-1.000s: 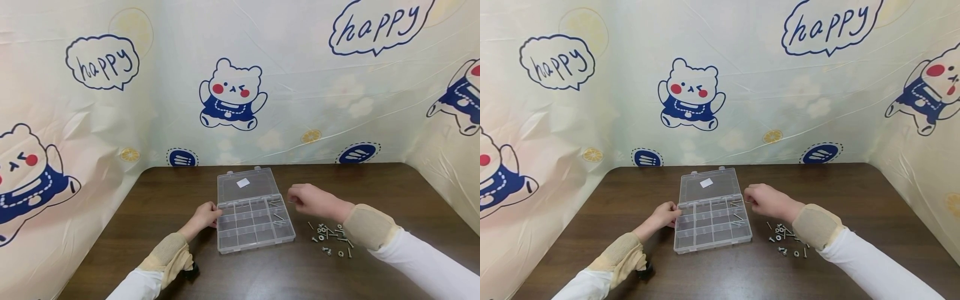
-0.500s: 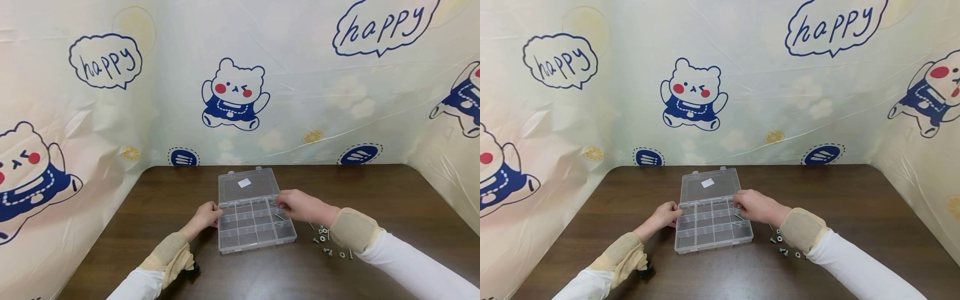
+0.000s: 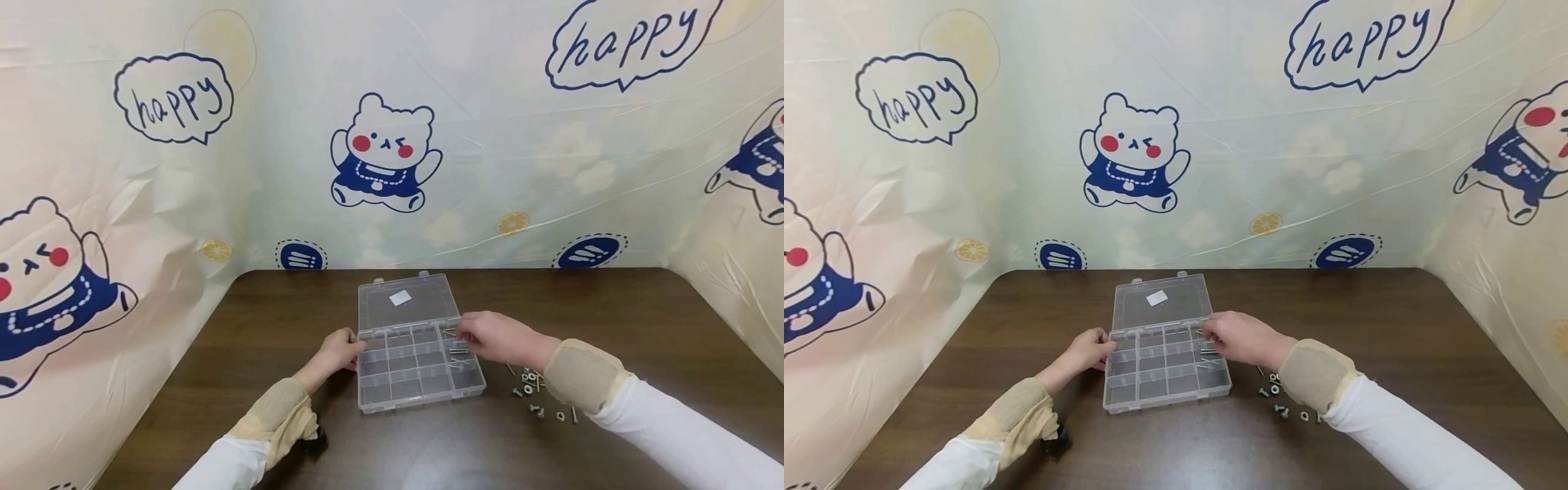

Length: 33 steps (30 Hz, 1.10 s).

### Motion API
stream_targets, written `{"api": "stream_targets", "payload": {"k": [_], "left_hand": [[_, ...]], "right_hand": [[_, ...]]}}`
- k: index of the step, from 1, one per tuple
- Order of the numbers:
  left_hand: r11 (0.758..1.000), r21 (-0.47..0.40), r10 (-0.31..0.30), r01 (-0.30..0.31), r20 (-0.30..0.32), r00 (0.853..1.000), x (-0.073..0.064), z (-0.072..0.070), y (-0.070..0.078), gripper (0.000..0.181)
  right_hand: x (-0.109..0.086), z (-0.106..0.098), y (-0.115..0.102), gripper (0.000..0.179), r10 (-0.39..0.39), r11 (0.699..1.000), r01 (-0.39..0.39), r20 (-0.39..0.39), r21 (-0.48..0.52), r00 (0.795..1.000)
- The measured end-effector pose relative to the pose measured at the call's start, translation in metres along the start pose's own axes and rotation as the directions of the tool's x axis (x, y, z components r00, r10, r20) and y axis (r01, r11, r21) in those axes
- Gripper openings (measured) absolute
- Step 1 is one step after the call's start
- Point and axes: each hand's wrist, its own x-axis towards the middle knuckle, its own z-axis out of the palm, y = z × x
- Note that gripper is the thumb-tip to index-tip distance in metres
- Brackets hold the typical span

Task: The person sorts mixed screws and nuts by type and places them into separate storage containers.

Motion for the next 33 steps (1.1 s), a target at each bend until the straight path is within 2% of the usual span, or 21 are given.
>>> {"api": "stream_targets", "payload": {"k": [7,12,19,24,29,33], "left_hand": [[1.000,-0.005,0.001,-0.001,0.000,1.000,-0.001,0.000,0.002,0.010],[1.000,-0.011,0.000,0.000,-0.002,1.000,-0.001,0.000,0.001,0.010],[1.000,-0.011,0.002,-0.002,-0.004,1.000,-0.001,0.001,0.001,0.010],[1.000,-0.015,0.009,-0.009,-0.007,1.000,0.000,0.002,0.000,0.010],[1.000,-0.022,0.014,-0.014,-0.009,1.000,-0.001,-0.001,0.000,0.010],[1.000,-0.020,0.009,-0.009,-0.008,1.000,-0.003,0.000,0.002,0.010]], "right_hand": [[-0.012,-0.009,0.007,0.007,0.005,0.999,-0.004,0.006,-0.048,1.000],[-0.023,-0.013,0.013,0.009,0.001,0.998,0.001,0.033,-0.064,0.999],[-0.035,-0.018,0.019,0.012,0.049,0.998,-0.045,0.088,-0.052,0.995],[-0.045,-0.022,0.022,0.010,0.103,0.994,-0.098,0.154,-0.041,0.983],[-0.053,-0.023,0.028,0.013,0.105,0.994,-0.104,0.158,-0.019,0.982],[-0.059,-0.021,0.031,0.012,0.136,0.990,-0.140,0.175,0.010,0.975]]}}
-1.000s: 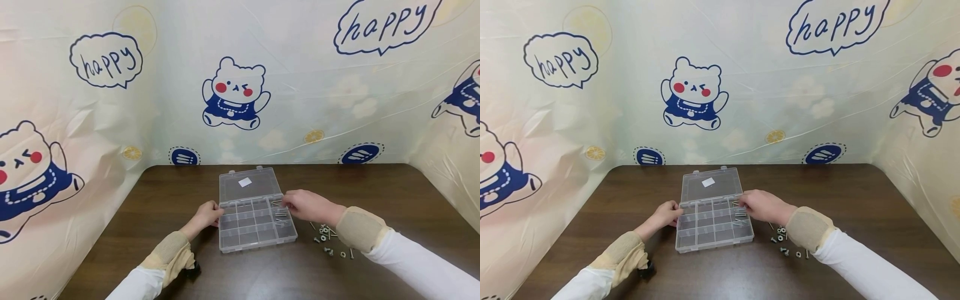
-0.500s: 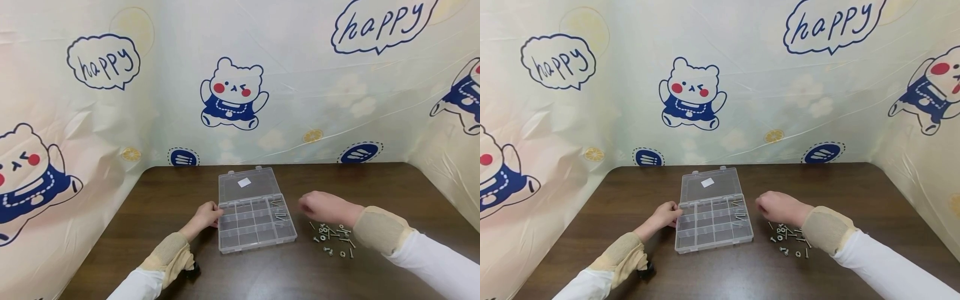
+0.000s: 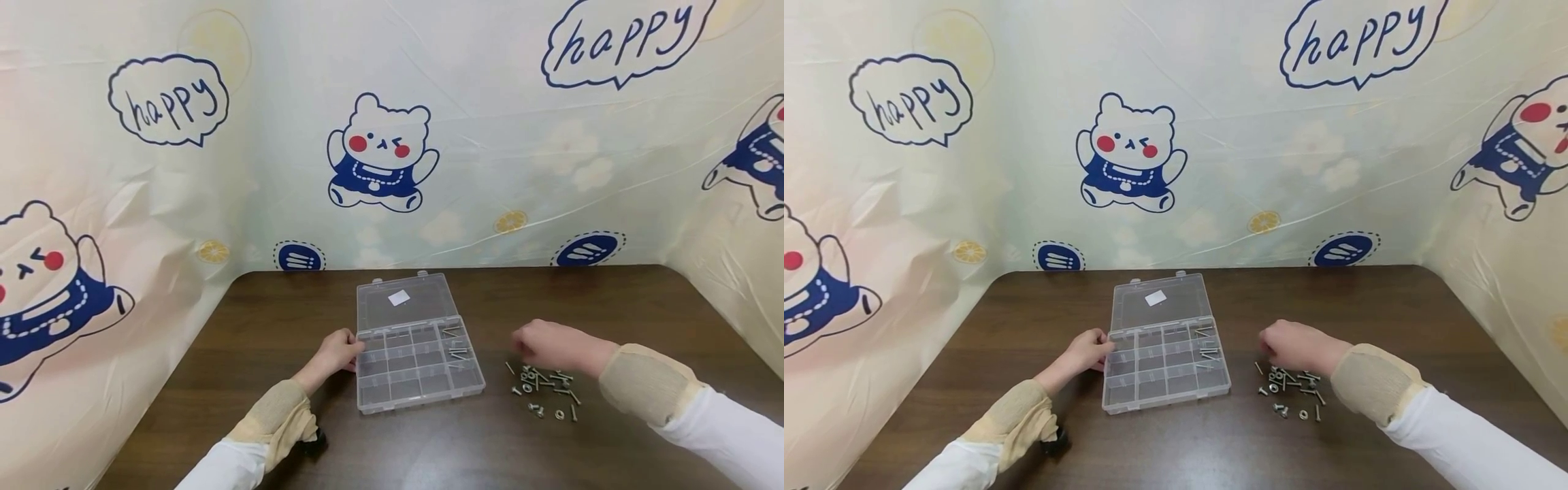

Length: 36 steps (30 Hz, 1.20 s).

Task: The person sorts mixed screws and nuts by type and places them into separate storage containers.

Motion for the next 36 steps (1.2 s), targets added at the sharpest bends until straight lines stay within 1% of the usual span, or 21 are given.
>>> {"api": "stream_targets", "payload": {"k": [3,5,7,8,11,14,15,19,24,29,36], "left_hand": [[1.000,-0.001,-0.001,0.001,-0.001,1.000,0.000,0.001,0.000,0.010],[1.000,-0.008,0.012,-0.012,0.002,1.000,0.003,0.001,-0.003,0.011],[0.999,-0.015,0.031,-0.031,0.005,1.000,0.007,0.001,-0.009,0.012],[0.997,-0.027,0.069,-0.069,0.014,0.998,0.011,0.001,-0.014,0.013],[0.995,-0.032,0.096,-0.096,0.016,0.995,0.014,0.001,-0.020,0.014],[0.996,-0.036,0.078,-0.077,0.013,0.997,0.012,0.001,-0.016,0.012],[0.999,-0.023,0.043,-0.043,0.002,0.999,0.008,0.001,-0.011,0.012],[1.000,-0.002,0.011,-0.011,-0.012,1.000,0.002,0.002,-0.003,0.010],[1.000,0.008,0.013,-0.013,-0.013,1.000,0.003,0.002,-0.004,0.010],[1.000,0.007,0.012,-0.012,-0.016,1.000,0.005,0.003,-0.006,0.009],[1.000,0.021,0.020,-0.020,-0.012,1.000,0.004,0.002,-0.005,0.010]], "right_hand": [[-0.003,0.002,0.003,0.009,0.029,0.999,-0.030,0.011,0.026,1.000],[-0.005,0.004,0.005,0.010,0.030,0.999,-0.030,0.009,0.033,1.000],[-0.007,0.007,0.006,0.012,0.017,0.999,-0.017,-0.003,0.035,1.000],[-0.008,0.008,0.007,0.013,0.003,0.999,-0.002,-0.010,0.035,1.000],[-0.010,0.012,0.008,0.015,-0.029,0.999,0.030,-0.025,0.036,0.999],[-0.012,0.017,0.010,0.016,-0.043,0.998,0.044,-0.032,0.034,0.999],[-0.013,0.018,0.011,0.016,-0.040,0.999,0.041,-0.031,0.035,0.999],[-0.013,0.023,0.014,0.018,-0.038,0.998,0.039,-0.029,0.039,0.999],[-0.014,0.027,0.016,0.018,-0.029,0.999,0.030,-0.026,0.031,0.999],[-0.013,0.030,0.017,0.016,0.006,0.999,-0.005,-0.018,0.033,1.000],[-0.013,0.035,0.017,0.021,0.061,0.997,-0.061,-0.016,0.043,0.998]]}}
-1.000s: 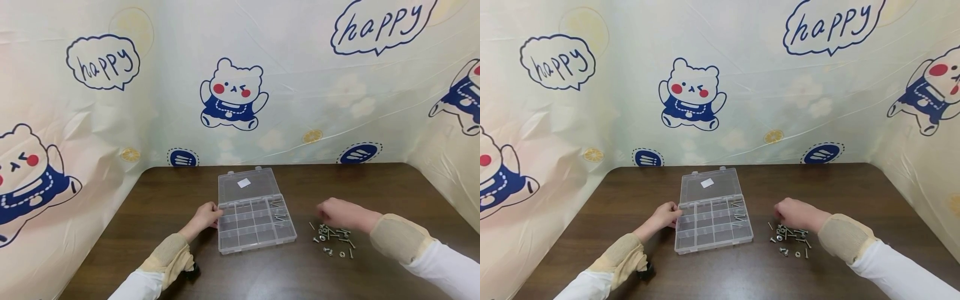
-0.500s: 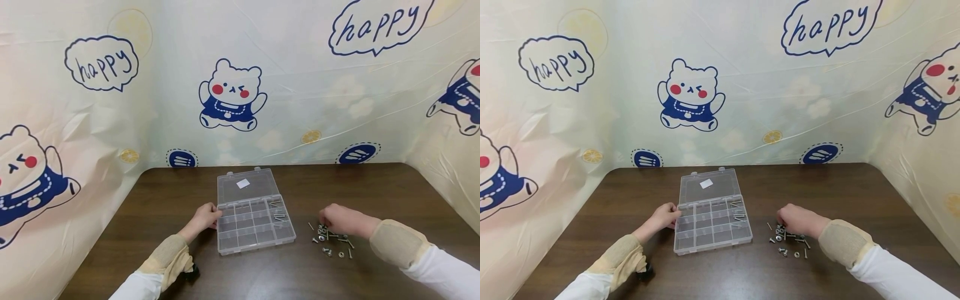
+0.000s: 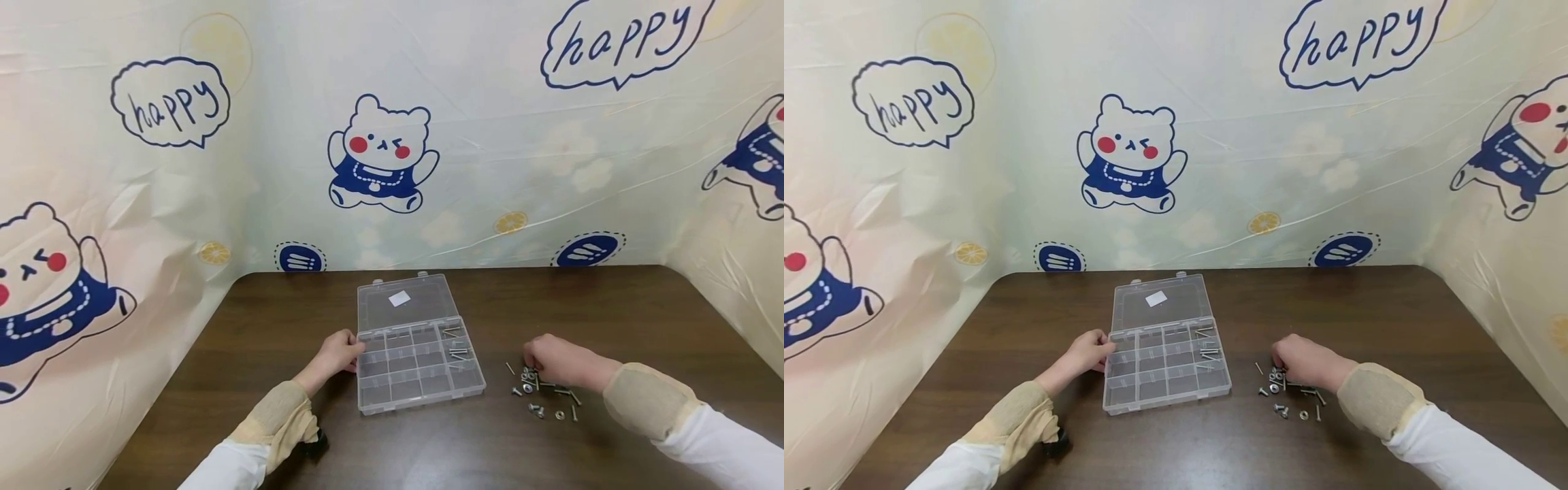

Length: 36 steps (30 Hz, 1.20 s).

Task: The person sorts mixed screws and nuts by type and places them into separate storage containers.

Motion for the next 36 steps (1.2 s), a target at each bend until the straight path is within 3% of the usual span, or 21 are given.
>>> {"api": "stream_targets", "payload": {"k": [12,19,32,36], "left_hand": [[1.000,-0.001,-0.006,0.006,0.005,1.000,0.000,0.001,0.001,0.010],[1.000,-0.010,-0.013,0.013,0.005,1.000,0.001,0.000,0.000,0.010],[1.000,-0.006,-0.012,0.012,0.009,1.000,0.000,0.000,0.000,0.010],[1.000,-0.012,-0.011,0.011,0.009,1.000,0.000,0.000,0.000,0.010]], "right_hand": [[0.002,0.000,0.003,0.020,-0.003,1.000,0.003,-0.029,0.002,1.000],[0.005,-0.016,0.004,0.021,-0.080,0.997,0.077,-0.135,-0.028,0.988],[0.011,-0.035,-0.009,0.017,-0.023,0.999,0.028,-0.154,0.033,0.988],[0.014,-0.038,-0.016,0.019,-0.064,0.998,0.068,-0.205,0.014,0.977]]}}
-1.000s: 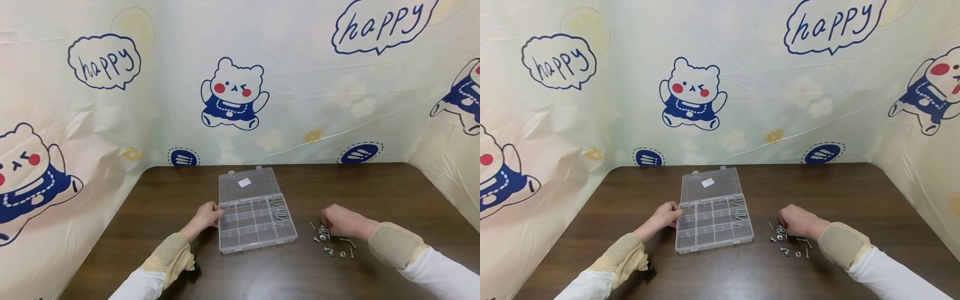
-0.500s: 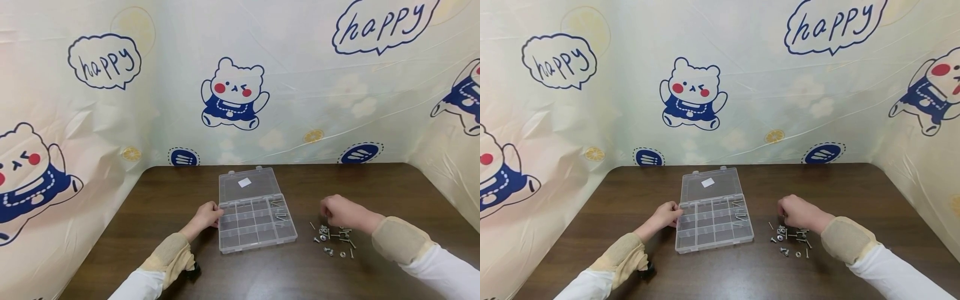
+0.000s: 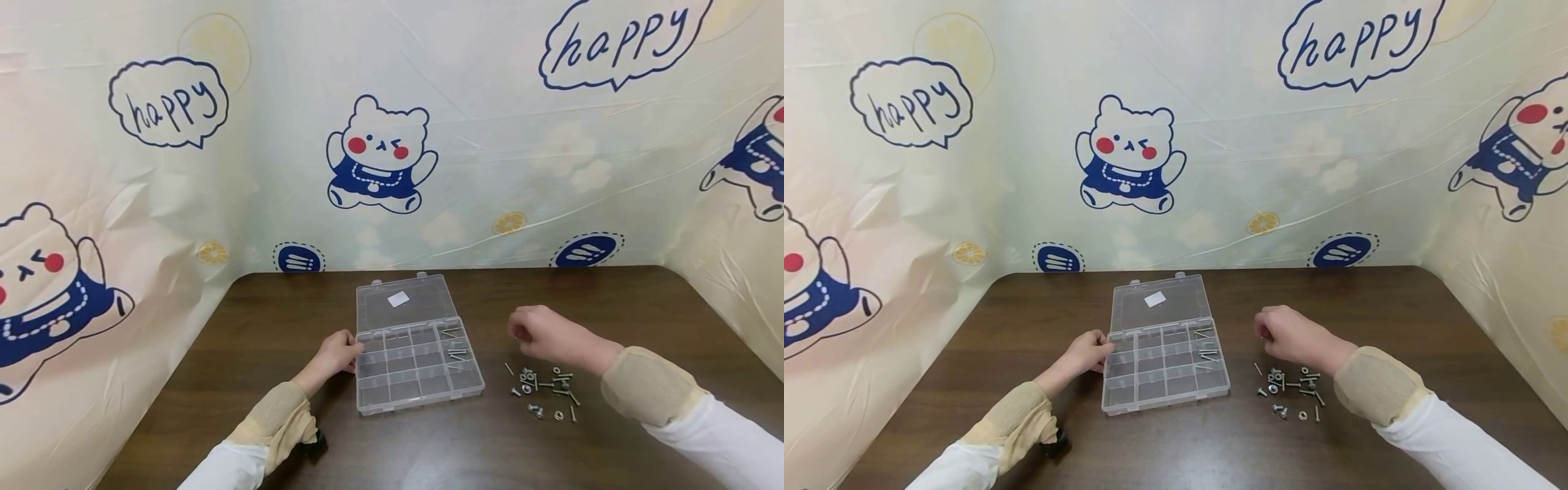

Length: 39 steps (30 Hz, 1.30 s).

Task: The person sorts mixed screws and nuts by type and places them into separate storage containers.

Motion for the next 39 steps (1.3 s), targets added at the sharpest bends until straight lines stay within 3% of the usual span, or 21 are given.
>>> {"api": "stream_targets", "payload": {"k": [5,27,39], "left_hand": [[1.000,-0.002,-0.005,0.005,-0.001,1.000,-0.001,0.000,-0.001,0.010],[1.000,-0.002,-0.005,0.005,-0.002,1.000,-0.001,-0.001,-0.001,0.009],[1.000,0.010,-0.006,0.006,-0.001,1.000,0.001,0.001,-0.002,0.010]], "right_hand": [[0.007,-0.002,-0.010,0.020,-0.054,0.999,0.053,-0.045,-0.005,0.998],[0.048,0.012,-0.040,0.018,-0.237,0.970,0.241,-0.087,0.033,0.968],[0.059,0.031,-0.042,0.017,-0.218,0.974,0.218,-0.006,0.065,0.976]]}}
